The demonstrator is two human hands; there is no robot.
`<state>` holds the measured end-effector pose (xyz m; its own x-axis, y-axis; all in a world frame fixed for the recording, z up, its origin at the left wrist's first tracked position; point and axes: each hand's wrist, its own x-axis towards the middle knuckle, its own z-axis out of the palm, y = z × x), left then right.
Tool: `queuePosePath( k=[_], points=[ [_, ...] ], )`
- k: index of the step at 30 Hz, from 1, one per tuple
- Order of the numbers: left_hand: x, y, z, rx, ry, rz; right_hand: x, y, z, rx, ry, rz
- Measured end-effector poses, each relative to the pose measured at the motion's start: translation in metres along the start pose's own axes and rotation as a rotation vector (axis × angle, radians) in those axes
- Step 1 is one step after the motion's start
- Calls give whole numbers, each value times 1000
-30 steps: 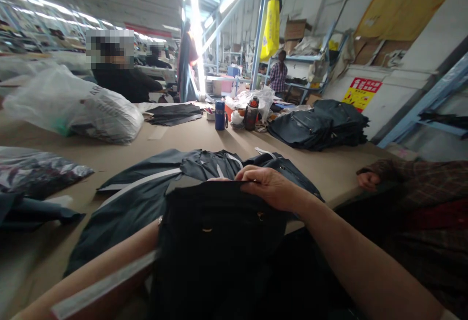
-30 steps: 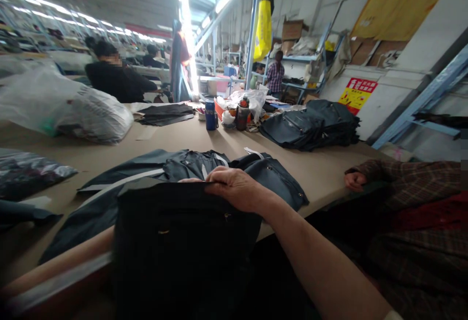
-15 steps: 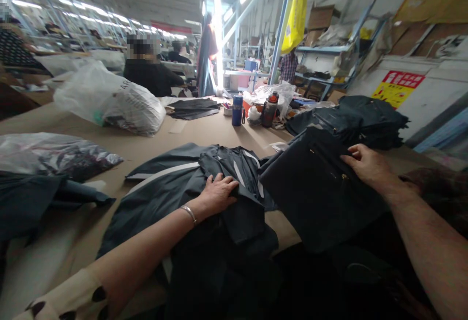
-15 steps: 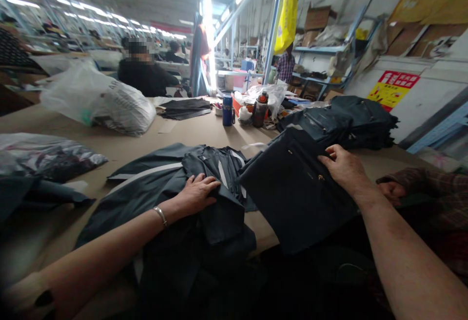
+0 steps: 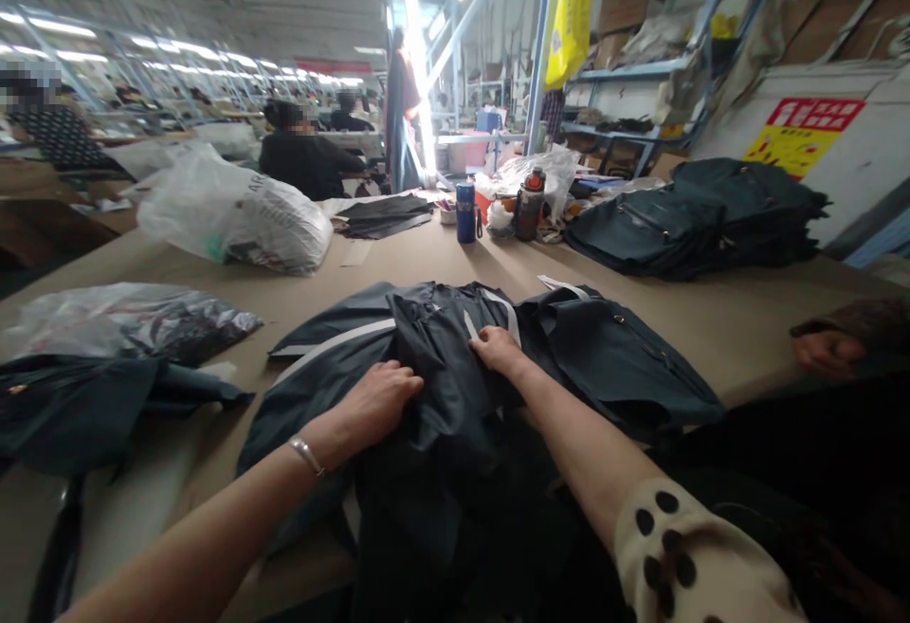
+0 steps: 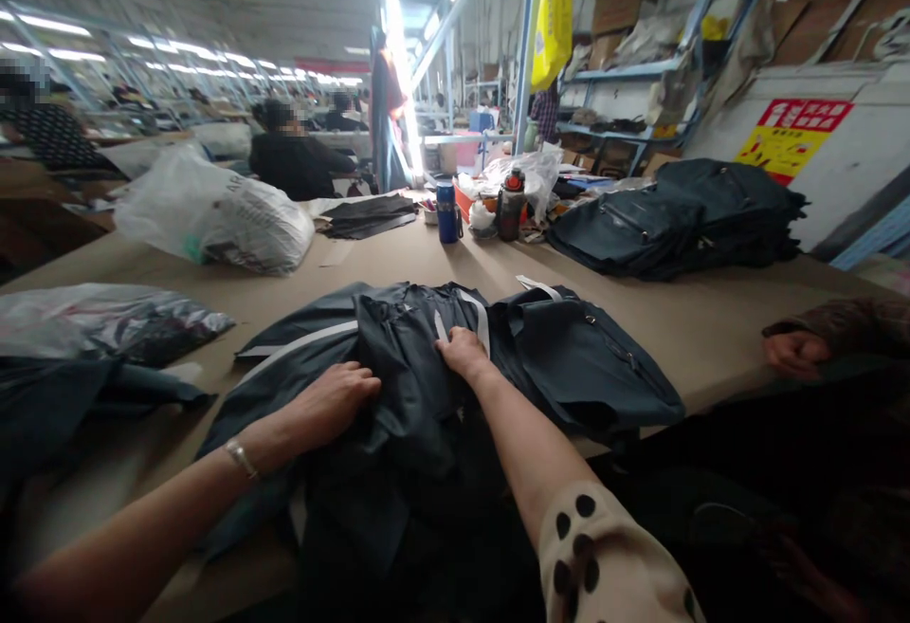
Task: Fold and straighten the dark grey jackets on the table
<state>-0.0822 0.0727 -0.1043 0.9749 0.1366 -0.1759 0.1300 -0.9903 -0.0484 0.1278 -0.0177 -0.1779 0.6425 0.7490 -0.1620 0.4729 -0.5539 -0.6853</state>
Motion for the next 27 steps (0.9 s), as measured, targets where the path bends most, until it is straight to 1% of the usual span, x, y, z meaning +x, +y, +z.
queuePosePath(
  k=[2, 5, 8, 11, 13, 15, 17, 18, 20, 21, 22, 24, 25, 27],
  points=[
    [-20, -9, -5, -27, -23, -6, 5, 1, 3, 31, -12, 30],
    [-41, -19, -9, -67, -43, -44, 2, 5, 1, 99, -20, 49],
    [-52, -25, -12, -78, -70, -83, -6, 10, -1, 156, -36, 63],
    [-54, -29, -23, -35, -83, -115, -14, 10, -2, 167, -41, 49],
    [-53, -28, -38, -8, -47, -138, -19, 7, -5, 148, -2, 14],
    [-49, -20, -55, 1, 45, -128, -26, 0, -9, 109, 85, -35],
    [-42, -4, -65, -20, 155, -44, -36, -8, -10, 48, 169, -113],
    [-36, 6, -67, -41, 200, 20, -42, -12, -9, 8, 183, -169],
    [-24, 26, -60, -102, 232, 150, -55, -20, -3, -76, 132, -293],
    [-18, 35, -53, -130, 217, 186, -61, -24, 2, -117, 83, -342],
    [-12, 41, -44, -153, 186, 193, -67, -27, 8, -151, 37, -375],
    [-4, 48, -25, -185, 92, 154, -77, -32, 20, -190, -18, -391],
    [-2, 47, -17, -196, 60, 120, -80, -33, 25, -195, -33, -391],
    [-3, 38, -6, -174, 36, 65, -85, -36, 32, -172, -76, -400]
  ],
)
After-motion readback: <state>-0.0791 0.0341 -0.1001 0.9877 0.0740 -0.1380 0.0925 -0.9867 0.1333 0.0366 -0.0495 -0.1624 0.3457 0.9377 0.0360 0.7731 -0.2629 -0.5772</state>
